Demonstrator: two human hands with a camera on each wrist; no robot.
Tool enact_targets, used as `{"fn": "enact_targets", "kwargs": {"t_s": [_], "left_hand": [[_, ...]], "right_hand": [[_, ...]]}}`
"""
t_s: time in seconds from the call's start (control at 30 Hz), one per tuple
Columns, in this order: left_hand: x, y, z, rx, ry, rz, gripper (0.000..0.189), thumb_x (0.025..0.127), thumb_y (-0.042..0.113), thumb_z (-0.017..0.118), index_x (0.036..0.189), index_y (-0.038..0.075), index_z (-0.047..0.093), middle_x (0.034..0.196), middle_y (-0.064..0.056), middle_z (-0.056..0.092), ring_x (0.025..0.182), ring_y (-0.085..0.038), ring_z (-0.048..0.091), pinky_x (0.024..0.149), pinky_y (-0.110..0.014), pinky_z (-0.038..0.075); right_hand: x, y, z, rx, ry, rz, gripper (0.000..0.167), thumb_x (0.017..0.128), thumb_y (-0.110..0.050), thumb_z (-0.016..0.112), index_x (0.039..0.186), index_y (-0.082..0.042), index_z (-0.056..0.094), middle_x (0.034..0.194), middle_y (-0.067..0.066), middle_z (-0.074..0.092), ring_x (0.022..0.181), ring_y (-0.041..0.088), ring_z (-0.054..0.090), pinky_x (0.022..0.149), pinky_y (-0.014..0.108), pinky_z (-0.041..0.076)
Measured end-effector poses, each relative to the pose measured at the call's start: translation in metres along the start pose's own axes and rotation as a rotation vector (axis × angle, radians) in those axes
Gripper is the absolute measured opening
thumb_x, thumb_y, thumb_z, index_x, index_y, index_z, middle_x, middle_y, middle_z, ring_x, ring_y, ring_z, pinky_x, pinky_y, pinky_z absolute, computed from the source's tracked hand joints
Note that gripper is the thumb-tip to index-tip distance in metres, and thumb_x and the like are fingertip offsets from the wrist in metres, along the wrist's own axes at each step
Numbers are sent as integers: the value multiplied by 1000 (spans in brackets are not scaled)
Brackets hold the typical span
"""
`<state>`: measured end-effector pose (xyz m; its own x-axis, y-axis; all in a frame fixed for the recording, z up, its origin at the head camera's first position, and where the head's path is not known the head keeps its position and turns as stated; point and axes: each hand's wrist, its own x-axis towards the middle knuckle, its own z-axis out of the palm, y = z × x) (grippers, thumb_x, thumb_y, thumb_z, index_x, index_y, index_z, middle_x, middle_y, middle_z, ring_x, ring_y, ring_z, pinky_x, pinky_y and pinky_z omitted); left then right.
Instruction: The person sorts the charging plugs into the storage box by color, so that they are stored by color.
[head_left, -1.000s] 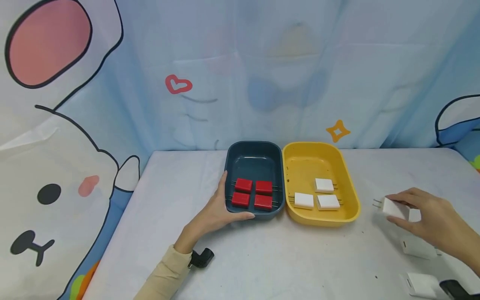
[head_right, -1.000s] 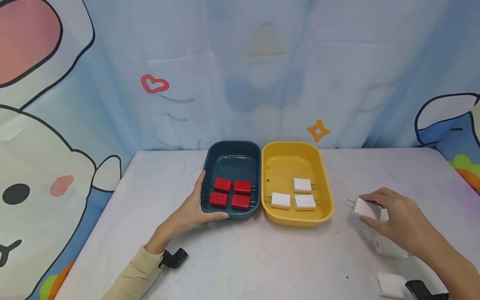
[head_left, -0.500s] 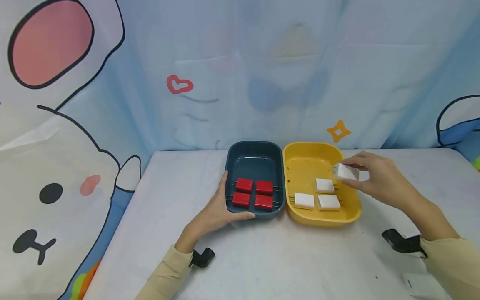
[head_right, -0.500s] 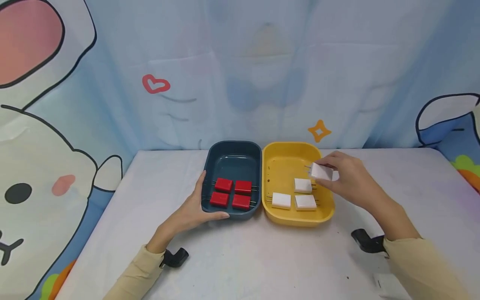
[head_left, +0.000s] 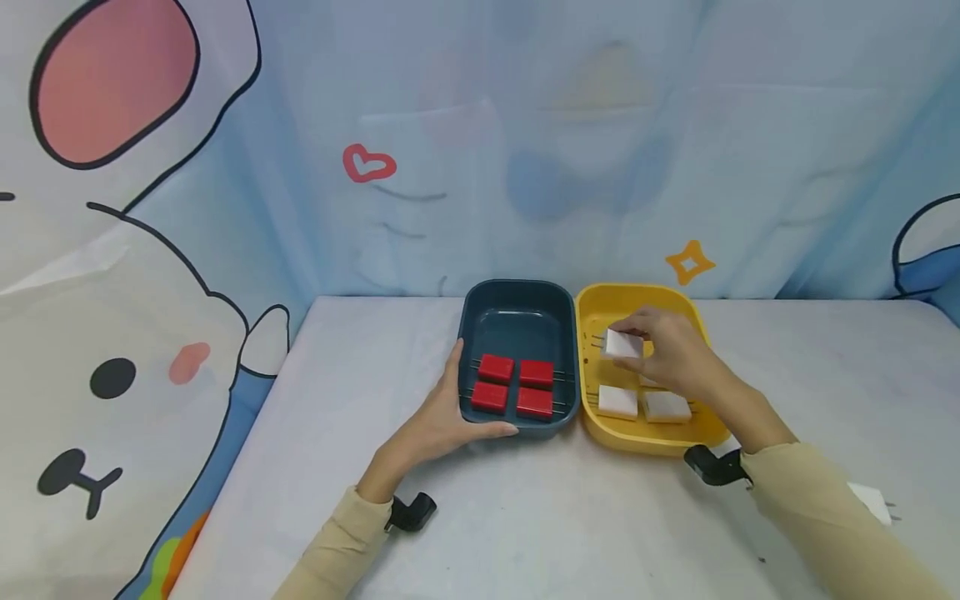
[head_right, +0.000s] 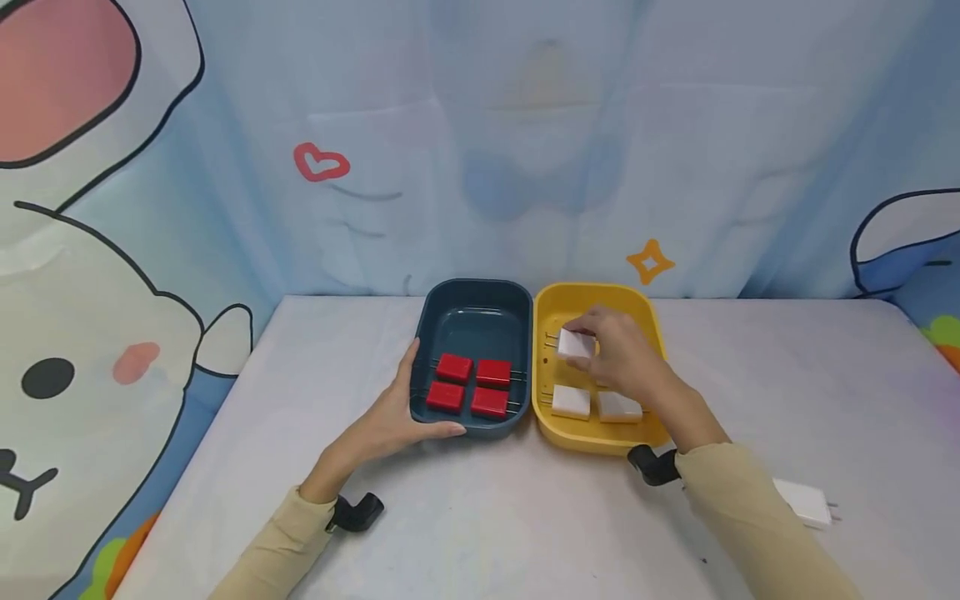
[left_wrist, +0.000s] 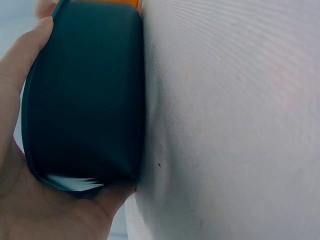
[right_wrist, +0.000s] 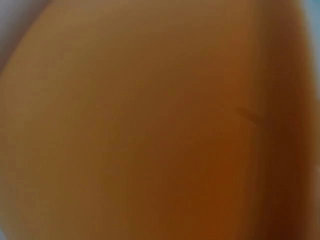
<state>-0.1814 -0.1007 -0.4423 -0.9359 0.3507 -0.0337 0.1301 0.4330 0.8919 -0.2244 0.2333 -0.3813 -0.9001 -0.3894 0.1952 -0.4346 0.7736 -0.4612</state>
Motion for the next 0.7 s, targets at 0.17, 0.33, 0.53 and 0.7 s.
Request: {"fn": "enact_targets", "kwargs": {"t_s": [0.17,0.33,0.53,0.7], "left_hand": [[0,3,1,-17,-8,16,131,81,37,89,169,18,-6,174,-3,14,157,-26,19,120,-59,33],[0,2,1,-36,-2,68,129,82,34,89,169,16,-5,174,-5,16,156,-26,22,119,-59,35],[-1,2,2,-23,-5,45,130,82,35,89,169,17,-6,174,-5,14,157,-26,20,120,-59,33],[-1,3,1,-11,-2,24,131,81,37,89,168,17,-6,175,-5,13,157,-26,19,121,-59,32]], "right_hand": [[-2,2,7,-29,-16,41,43,80,-3,90,117,12,72,101,19,68,89,32,58,82,49,56],[-3,4,15,-34,-65,80,46,82,-10,91,118,10,72,105,19,70,92,31,60,85,49,56],[-2,3,23,-21,-92,107,47,83,-10,90,120,11,71,108,21,70,97,33,63,89,51,57],[-2,4,30,5,-94,123,46,83,-4,88,123,10,70,111,21,68,98,33,60,92,51,57]]}}
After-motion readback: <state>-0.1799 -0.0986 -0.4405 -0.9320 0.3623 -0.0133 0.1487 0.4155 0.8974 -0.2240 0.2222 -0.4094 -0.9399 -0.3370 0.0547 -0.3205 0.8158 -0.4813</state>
